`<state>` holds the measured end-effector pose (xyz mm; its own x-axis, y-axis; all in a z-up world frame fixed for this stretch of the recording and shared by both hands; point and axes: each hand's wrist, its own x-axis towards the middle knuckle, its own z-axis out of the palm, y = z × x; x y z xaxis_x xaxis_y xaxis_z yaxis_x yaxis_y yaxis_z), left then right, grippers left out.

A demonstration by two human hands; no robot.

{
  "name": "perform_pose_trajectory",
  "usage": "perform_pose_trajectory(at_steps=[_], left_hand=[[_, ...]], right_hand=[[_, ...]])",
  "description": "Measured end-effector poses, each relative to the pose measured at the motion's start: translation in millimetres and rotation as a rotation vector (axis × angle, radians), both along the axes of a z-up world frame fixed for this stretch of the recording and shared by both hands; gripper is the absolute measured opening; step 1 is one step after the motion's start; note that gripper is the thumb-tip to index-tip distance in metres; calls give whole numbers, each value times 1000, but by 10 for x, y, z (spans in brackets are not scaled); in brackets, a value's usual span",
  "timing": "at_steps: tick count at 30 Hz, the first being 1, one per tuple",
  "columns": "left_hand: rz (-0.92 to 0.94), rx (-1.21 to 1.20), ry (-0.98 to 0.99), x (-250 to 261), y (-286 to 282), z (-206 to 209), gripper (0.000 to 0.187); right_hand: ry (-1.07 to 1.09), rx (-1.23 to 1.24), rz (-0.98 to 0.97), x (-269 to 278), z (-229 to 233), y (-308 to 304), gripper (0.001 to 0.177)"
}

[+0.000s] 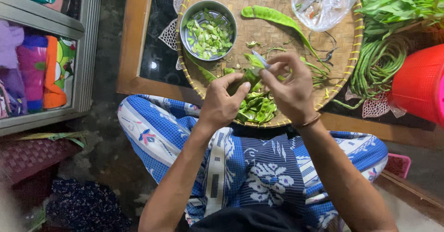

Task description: The person sits cross-legged and uses a small knife to open green pea pods, then removes the peas by hand and places them into a metal bowl. The empty pod shells are set aside on a woven tray.

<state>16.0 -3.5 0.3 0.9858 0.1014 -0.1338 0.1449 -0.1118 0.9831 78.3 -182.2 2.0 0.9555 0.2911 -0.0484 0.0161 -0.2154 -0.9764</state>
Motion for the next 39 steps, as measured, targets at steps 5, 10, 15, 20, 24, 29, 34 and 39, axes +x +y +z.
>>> perform_pose_trajectory(at_steps=[5,10,15,20,24,29,34,39], left_hand=[[36,57,46,-37,-19,59,26],[-38,145,-182,-66,57,97,23],[-142,-6,-170,-117,128,121,23],[-203,-163,-131,-91,126,85,21],[-215,-274,-58,-81,108,2,21],[-155,-152,-42,-106,79,-17,24],[-154,-175,1,-101,51,6,27],[-141,-256,80,-117,47,-53,25]], right_hand=[[-597,-356,162,-105,229,12,24],[-576,-311,302,-78,304,-12,27],[-329,-153,375,12,259,-188,19],[234,134,277,-18,71,-232,17],[469,409,235,-40,24,-200,18],[53,30,287,-100,180,-112,21],[-366,-276,432,-92,364,-106,34],[-477,-284,427,-75,376,-107,24]])
